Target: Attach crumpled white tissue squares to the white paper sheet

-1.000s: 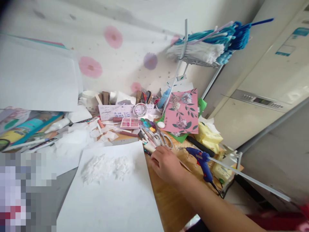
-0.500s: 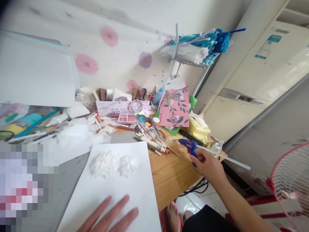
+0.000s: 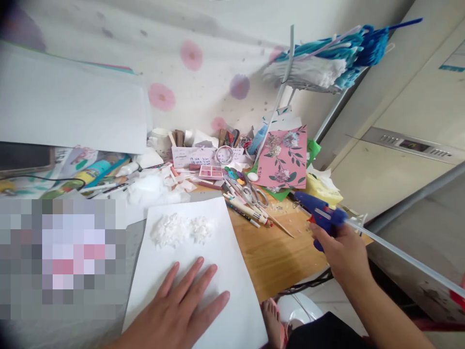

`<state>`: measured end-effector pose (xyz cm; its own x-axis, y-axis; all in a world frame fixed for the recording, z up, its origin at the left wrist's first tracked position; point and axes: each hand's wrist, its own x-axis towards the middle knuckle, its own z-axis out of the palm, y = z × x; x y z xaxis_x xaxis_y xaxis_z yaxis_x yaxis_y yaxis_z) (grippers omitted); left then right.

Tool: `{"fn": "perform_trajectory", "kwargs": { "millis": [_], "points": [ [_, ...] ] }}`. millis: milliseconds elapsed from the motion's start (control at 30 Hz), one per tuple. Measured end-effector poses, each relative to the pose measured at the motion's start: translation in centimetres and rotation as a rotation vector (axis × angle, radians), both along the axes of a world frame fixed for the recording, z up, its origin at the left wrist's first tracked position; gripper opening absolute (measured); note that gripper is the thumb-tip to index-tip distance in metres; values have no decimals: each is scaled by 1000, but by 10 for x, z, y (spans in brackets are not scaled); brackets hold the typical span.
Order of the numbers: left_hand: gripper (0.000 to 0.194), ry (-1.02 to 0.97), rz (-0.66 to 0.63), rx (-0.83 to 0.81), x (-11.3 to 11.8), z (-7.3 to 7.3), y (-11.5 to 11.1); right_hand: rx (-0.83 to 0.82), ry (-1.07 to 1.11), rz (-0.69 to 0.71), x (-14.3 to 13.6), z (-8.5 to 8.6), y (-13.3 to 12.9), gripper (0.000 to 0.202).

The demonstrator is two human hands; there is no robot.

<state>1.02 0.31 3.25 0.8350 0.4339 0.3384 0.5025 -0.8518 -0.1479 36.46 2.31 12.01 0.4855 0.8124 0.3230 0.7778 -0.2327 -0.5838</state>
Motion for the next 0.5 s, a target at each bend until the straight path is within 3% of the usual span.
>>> {"fn": "perform_trajectory", "kwargs": {
  "millis": [67,167,267,367,500],
  "points": [
    [74,-8,31,-54,0,13,1,18,157,118,-20,6,-8,37],
    [36,-133,-47,78,-1,33,-2,-85,359,333,-53,12,-16,31],
    [22,-133,-70,91,-2,42,-5,-263,489,507,-86,14,-15,27],
    [20,-145,-84,59,0,31,-3,-391,459,686,-115,11,-3,20],
    [20,-233,-85,15,3,0,-6,-483,226,988,-144,9,16,5]
  ]
}}
